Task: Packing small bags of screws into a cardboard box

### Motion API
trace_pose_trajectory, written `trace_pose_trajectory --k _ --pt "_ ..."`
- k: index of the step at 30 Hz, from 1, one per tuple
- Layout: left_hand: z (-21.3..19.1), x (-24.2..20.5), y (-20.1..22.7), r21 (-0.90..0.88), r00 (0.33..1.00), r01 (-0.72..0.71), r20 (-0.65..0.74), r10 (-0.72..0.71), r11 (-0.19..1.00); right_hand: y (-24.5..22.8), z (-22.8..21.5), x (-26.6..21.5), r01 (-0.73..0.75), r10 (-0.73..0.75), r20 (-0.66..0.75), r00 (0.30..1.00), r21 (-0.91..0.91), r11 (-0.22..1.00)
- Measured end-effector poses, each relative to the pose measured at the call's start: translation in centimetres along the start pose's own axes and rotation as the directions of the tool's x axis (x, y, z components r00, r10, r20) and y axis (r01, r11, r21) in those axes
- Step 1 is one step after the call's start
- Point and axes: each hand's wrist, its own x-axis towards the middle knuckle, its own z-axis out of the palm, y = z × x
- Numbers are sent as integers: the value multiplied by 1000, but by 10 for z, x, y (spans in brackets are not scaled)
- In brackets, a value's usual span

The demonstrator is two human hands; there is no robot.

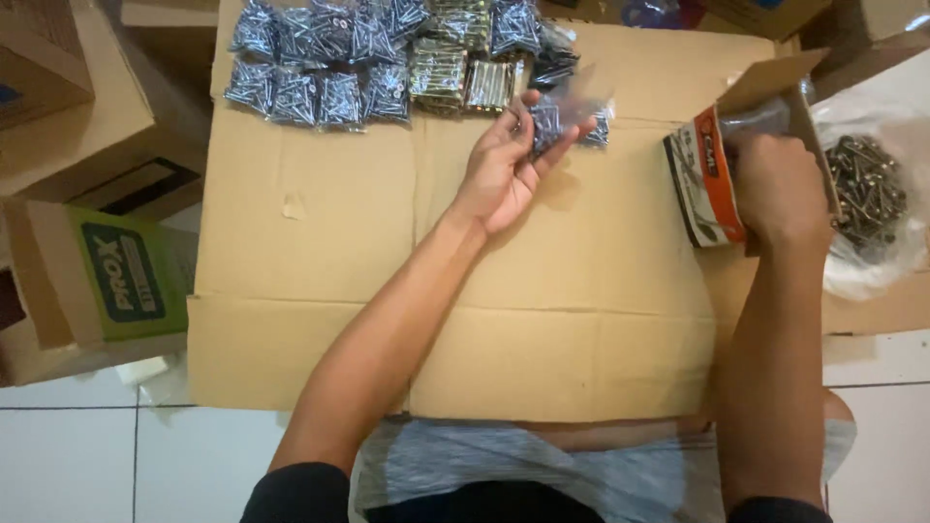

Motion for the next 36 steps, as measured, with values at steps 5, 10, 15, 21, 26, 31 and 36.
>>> trace_pose_trajectory --k 5,10,15,21,26,31,36 --pt "-1 -4 0 144 999 -1 -38 7 990 -28 -23 -20 -55 50 47 998 101 993" --pt "7 -4 -1 265 995 17 -99 10 964 32 41 6 154 -90 -396 914 131 979" --pt "9 -4 4 170 998 31 -50 -23 985 72 71 13 358 -112 -714 691 204 911" --pt "14 -6 4 148 996 54 -81 -42 988 -25 -27 -23 563 -273 -672 688 257 785" --pt "20 -4 6 201 990 64 -137 -37 978 -89 -72 2 684 -531 -514 674 162 711" --pt "13 -2 10 136 993 41 -118 -24 990 -95 -88 20 718 -650 -373 662 69 692" --pt "16 0 15 136 992 29 -129 -11 990 -95 -84 37 812 -783 -253 569 24 583"
